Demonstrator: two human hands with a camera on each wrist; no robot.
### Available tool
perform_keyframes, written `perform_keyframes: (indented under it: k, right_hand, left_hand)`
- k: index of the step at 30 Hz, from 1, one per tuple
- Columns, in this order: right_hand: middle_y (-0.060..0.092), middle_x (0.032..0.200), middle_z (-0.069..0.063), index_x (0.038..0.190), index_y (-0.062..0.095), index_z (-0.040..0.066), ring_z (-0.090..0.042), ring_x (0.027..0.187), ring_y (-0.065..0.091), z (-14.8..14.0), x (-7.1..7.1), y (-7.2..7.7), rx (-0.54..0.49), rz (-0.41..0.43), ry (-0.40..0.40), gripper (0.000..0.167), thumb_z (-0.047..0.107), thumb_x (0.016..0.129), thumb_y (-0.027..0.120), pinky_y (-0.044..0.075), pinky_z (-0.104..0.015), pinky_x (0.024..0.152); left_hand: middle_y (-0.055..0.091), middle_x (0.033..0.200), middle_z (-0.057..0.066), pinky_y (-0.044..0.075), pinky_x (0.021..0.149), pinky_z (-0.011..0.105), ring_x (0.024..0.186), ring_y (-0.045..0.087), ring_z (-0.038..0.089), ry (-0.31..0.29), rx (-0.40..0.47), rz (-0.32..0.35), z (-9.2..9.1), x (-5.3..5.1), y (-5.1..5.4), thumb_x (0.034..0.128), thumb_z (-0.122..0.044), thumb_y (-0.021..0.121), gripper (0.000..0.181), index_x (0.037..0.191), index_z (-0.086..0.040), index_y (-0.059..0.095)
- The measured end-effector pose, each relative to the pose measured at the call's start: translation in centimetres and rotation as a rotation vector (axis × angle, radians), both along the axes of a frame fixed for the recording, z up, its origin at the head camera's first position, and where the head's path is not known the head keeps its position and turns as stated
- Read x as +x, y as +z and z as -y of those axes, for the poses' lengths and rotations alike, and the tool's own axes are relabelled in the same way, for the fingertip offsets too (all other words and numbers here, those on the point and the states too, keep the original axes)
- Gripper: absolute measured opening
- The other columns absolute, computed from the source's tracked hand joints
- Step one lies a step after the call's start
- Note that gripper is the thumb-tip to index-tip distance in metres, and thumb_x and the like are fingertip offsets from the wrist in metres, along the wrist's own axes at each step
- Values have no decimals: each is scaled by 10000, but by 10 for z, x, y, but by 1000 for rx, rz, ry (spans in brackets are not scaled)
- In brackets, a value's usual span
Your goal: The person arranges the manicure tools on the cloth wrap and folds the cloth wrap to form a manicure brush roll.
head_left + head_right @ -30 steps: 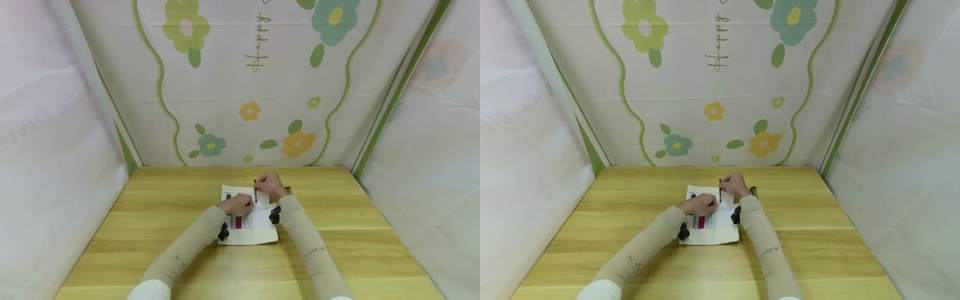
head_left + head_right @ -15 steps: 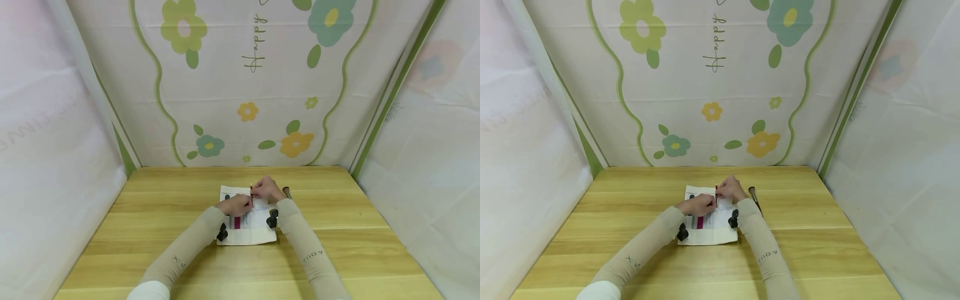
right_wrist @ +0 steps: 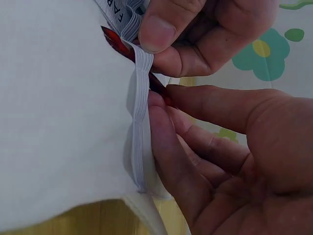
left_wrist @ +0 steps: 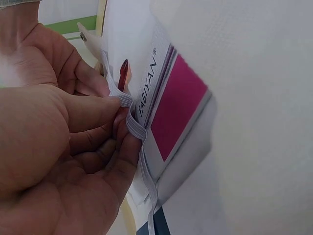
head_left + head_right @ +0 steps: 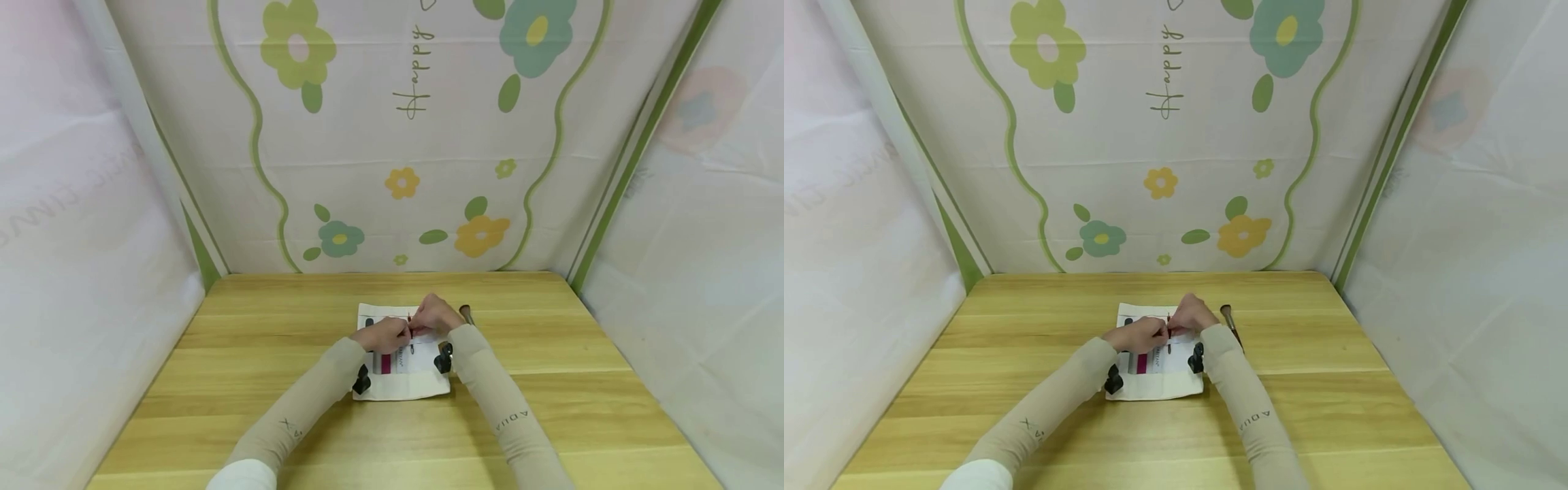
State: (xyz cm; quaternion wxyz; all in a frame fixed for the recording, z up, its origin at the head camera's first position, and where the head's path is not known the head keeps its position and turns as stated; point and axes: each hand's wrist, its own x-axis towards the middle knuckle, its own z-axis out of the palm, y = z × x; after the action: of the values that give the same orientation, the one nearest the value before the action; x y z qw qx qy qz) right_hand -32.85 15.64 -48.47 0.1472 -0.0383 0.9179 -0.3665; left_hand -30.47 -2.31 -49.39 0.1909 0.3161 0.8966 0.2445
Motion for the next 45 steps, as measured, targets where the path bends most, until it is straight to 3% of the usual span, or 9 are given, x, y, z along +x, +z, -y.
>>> perform_keyframes:
  k: [5,9,14,20,28,35,40,45]
  right_hand:
    - [751,648,-91,702,795,14,-128,543,654,4,-1,3,70,27,10,215,145,868,834,481,-222,543]
    - [716,611,-68,685,774,16,-119,519,611,7,-7,3,108,46,-18,225,145,860,832,470,-224,531]
    - [720,626,-73,709,767,-4,-102,483,620,11,-13,1,47,74,-67,176,64,871,781,529,-225,503]
    - [703,598,-53,701,756,4,-93,459,619,13,-15,1,67,89,-110,162,28,860,780,527,-214,483]
    - [673,571,-43,686,747,17,-91,471,625,14,-13,6,77,108,-75,153,11,836,778,526,-214,488]
    - [677,569,-42,677,744,20,-87,451,604,16,-16,1,85,98,-118,189,60,857,786,498,-206,456]
    - [711,601,-66,681,750,13,-92,453,613,16,-15,0,77,89,-137,182,57,853,791,508,-215,462]
    - [760,681,-123,722,783,-12,-102,489,643,13,-12,5,39,98,-72,138,35,851,792,538,-227,503]
  left_hand:
    - [631,989,40,471,778,276,821,550,119,25,-11,15,1,1,1,1118,-131,495,168,1032,-79,629]
    - [603,942,29,465,742,263,776,545,119,25,-1,28,1,2,2,1117,-131,494,184,994,-79,620]
    - [499,805,4,420,700,255,690,488,115,-6,-4,-4,0,2,1,1122,-123,472,256,899,-63,583]
    - [586,904,4,458,755,264,768,533,104,-4,-1,-2,0,1,1,1111,-130,499,193,988,-74,637]
    - [620,962,28,471,773,285,788,552,122,3,3,6,1,0,2,1116,-127,491,193,999,-90,641]
    - [585,884,14,458,737,258,755,536,110,5,3,-3,0,1,0,1110,-115,500,201,978,-64,642]
    - [627,937,24,483,767,271,788,552,110,11,-2,-12,0,2,1,1103,-108,506,185,1015,-57,661]
    - [641,971,38,494,798,287,818,558,119,13,-3,-13,0,2,1,1103,-106,507,164,1036,-64,650]
